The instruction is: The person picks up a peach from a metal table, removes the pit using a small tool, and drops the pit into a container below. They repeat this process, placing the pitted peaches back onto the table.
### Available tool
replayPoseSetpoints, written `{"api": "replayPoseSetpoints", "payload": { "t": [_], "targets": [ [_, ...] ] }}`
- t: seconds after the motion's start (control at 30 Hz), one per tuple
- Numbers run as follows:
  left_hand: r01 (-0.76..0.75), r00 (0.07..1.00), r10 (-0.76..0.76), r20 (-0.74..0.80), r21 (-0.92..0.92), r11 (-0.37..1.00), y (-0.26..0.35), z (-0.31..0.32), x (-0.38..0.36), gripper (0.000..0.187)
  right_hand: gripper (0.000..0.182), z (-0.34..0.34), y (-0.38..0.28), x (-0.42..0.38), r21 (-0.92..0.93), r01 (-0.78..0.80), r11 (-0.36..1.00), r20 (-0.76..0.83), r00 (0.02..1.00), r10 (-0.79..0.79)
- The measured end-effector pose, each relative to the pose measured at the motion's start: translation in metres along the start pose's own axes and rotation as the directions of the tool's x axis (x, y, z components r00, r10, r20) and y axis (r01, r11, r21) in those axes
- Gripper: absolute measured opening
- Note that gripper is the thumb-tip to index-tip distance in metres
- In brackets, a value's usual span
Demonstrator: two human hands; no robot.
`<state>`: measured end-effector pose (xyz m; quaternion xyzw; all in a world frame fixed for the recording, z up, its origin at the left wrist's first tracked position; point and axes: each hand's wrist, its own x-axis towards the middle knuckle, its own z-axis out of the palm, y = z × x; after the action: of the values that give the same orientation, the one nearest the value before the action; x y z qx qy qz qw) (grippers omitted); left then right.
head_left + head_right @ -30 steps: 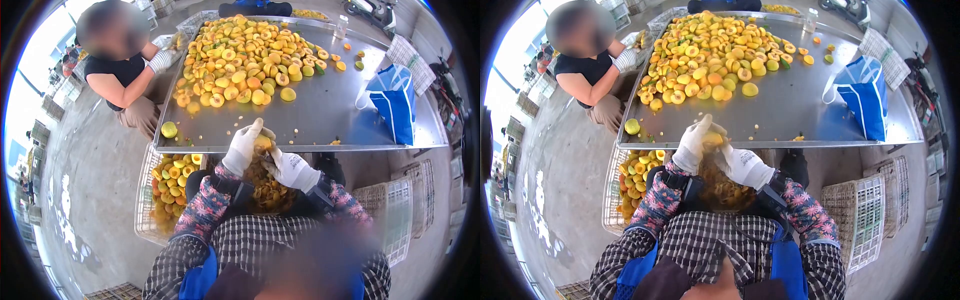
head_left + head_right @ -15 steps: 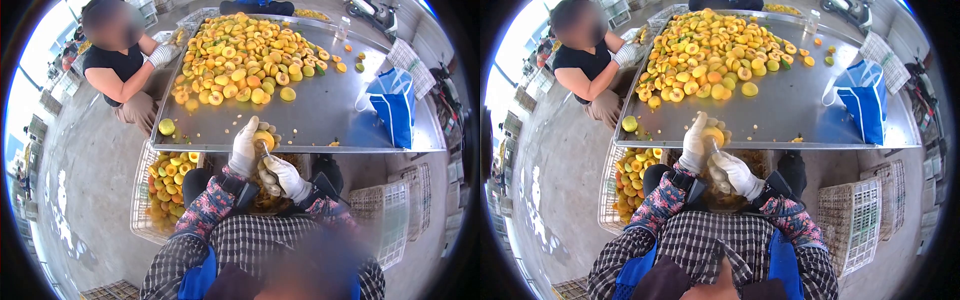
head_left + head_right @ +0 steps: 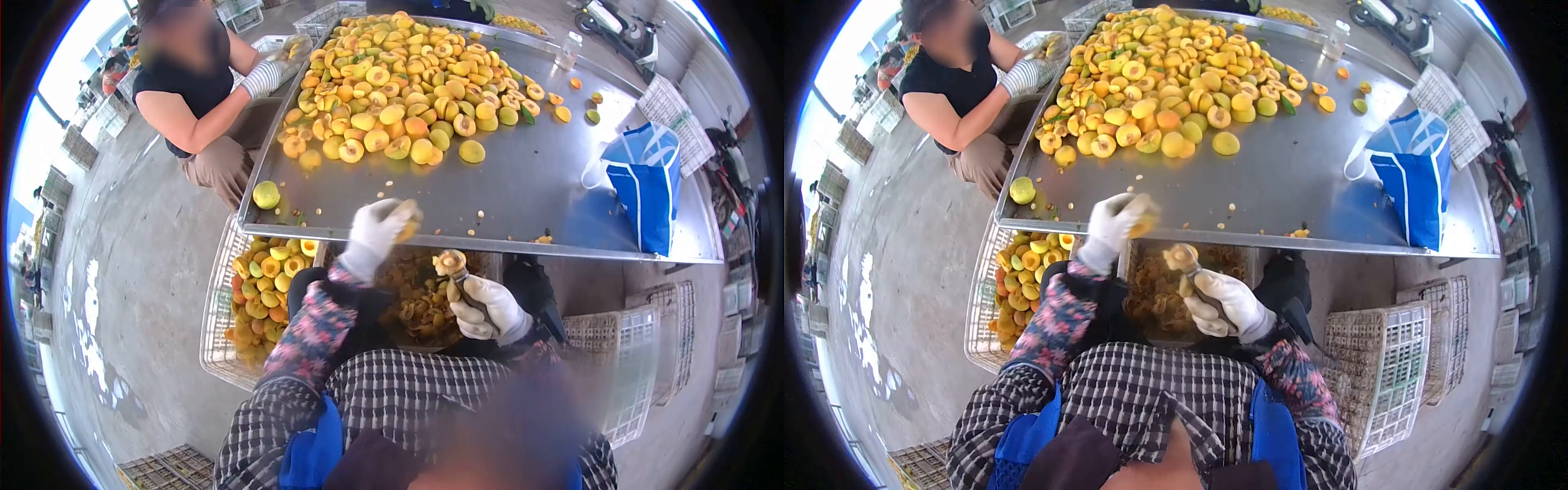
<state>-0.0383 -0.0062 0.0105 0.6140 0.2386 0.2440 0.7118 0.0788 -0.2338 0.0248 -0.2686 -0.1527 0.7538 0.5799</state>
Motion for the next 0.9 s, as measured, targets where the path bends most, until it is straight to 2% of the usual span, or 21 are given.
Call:
{"api": "replayPoseSetpoints", "payload": {
  "t": [0.03, 0.07, 0.1, 0.13, 0.17, 0.2, 0.23, 0.3, 0.37, 0.4, 0.43, 0.47, 0.53, 0.57, 0.6, 0.63, 0.67, 0.73, 0.8, 0.83, 0.9],
  "targets": [
    [-0.035, 0.997, 0.045, -0.064, 0.159, 0.987, -0.002, -0.02, -0.004, 0.031, 0.031, -0.007, 0.0, -0.005, -0.183, -0.031, 0.983, -0.125, 0.992, 0.008],
    [-0.068, 0.98, 0.146, -0.135, 0.465, 0.883, 0.005, -0.042, -0.011, 0.031, 0.035, -0.008, 0.003, -0.008, -0.409, -0.128, 0.903, -0.241, 0.97, 0.028],
    [-0.063, 0.947, 0.252, -0.201, 0.652, 0.756, 0.019, -0.059, -0.021, 0.03, 0.046, -0.009, 0.005, -0.01, -0.599, -0.239, 0.764, -0.353, 0.936, 0.016],
    [0.008, 0.944, 0.228, -0.24, 0.703, 0.711, 0.027, -0.082, -0.027, 0.03, 0.055, -0.022, 0.011, -0.006, -0.663, -0.414, 0.624, -0.44, 0.889, 0.122],
    [0.121, 0.942, 0.188, -0.279, 0.802, 0.586, 0.037, -0.1, -0.033, 0.031, 0.053, -0.027, 0.017, -0.007, -0.798, -0.414, 0.438, -0.433, 0.899, 0.062],
    [0.072, 0.972, 0.12, -0.202, 0.741, 0.667, 0.01, -0.144, -0.03, 0.035, 0.052, -0.03, 0.021, -0.008, -0.887, -0.402, 0.227, -0.412, 0.911, 0.005],
    [0.246, 0.95, 0.088, -0.3, 0.892, 0.378, 0.023, -0.146, -0.034, 0.044, 0.05, -0.032, 0.026, -0.01, -0.926, -0.377, 0.001, -0.377, 0.925, -0.043],
    [0.154, 0.943, 0.283, -0.177, 0.983, 0.1, 0.027, -0.144, -0.017, 0.053, 0.04, -0.054, 0.04, -0.002, -0.958, -0.283, -0.043, -0.275, 0.952, -0.135],
    [-0.065, 0.949, 0.316, 0.011, 0.985, 0.162, 0.028, -0.128, 0.021, 0.056, 0.035, -0.062, 0.042, 0.002, -0.969, -0.236, -0.07, -0.221, 0.959, -0.175],
    [-0.133, 0.953, 0.299, 0.056, 0.961, 0.243, 0.032, -0.108, 0.042, 0.055, 0.036, -0.059, 0.041, 0.005, -0.969, -0.236, -0.07, -0.222, 0.96, -0.171],
    [-0.286, 0.91, 0.381, 0.166, 0.915, 0.284, 0.033, -0.085, 0.063, 0.053, 0.036, -0.057, 0.038, 0.008, -0.969, -0.238, -0.072, -0.223, 0.959, -0.174],
    [-0.345, 0.913, 0.341, 0.226, 0.872, 0.348, 0.038, -0.058, 0.082, 0.049, 0.037, -0.058, 0.037, 0.008, -0.964, -0.258, -0.064, -0.245, 0.956, -0.161],
    [-0.48, 0.856, 0.399, 0.33, 0.794, 0.373, 0.021, -0.016, 0.125, 0.045, 0.04, -0.068, 0.043, 0.007, -0.984, -0.174, -0.027, -0.165, 0.965, -0.205],
    [-0.459, 0.883, 0.303, 0.358, 0.793, 0.4, 0.006, 0.002, 0.154, 0.05, 0.041, -0.068, 0.041, 0.005, -0.985, -0.17, -0.03, -0.161, 0.967, -0.197],
    [-0.488, 0.871, 0.28, 0.404, 0.784, 0.384, 0.002, 0.026, 0.171, 0.05, 0.043, -0.106, 0.065, 0.009, -0.988, 0.05, -0.149, 0.088, 0.96, -0.265],
    [-0.556, 0.825, 0.313, 0.47, 0.777, 0.295, -0.001, 0.048, 0.183, 0.052, 0.045, -0.091, 0.052, 0.009, -0.996, -0.066, -0.064, -0.054, 0.984, -0.172],
    [-0.536, 0.843, 0.232, 0.485, 0.798, 0.277, -0.019, 0.065, 0.21, 0.054, 0.046, -0.075, 0.038, 0.009, -0.981, -0.196, -0.004, -0.195, 0.978, -0.074],
    [-0.535, 0.845, 0.144, 0.515, 0.814, 0.225, -0.044, 0.093, 0.24, 0.059, 0.048, -0.124, 0.065, 0.01, -0.997, -0.033, 0.064, -0.038, 0.995, -0.09],
    [-0.49, 0.866, -0.06, 0.496, 0.867, 0.094, -0.047, 0.11, 0.243, 0.06, 0.05, -0.099, 0.045, 0.011, -0.997, -0.079, -0.001, -0.079, 0.995, -0.067],
    [-0.424, 0.899, -0.054, 0.435, 0.894, 0.147, -0.053, 0.116, 0.249, 0.053, 0.051, -0.089, 0.032, 0.014, -0.985, -0.163, 0.06, -0.165, 0.986, -0.016],
    [-0.361, 0.908, -0.151, 0.392, 0.912, 0.193, -0.052, 0.115, 0.263, 0.047, 0.057, -0.103, 0.042, 0.018, -0.995, -0.068, 0.077, -0.071, 0.997, -0.036]
  ]
}}
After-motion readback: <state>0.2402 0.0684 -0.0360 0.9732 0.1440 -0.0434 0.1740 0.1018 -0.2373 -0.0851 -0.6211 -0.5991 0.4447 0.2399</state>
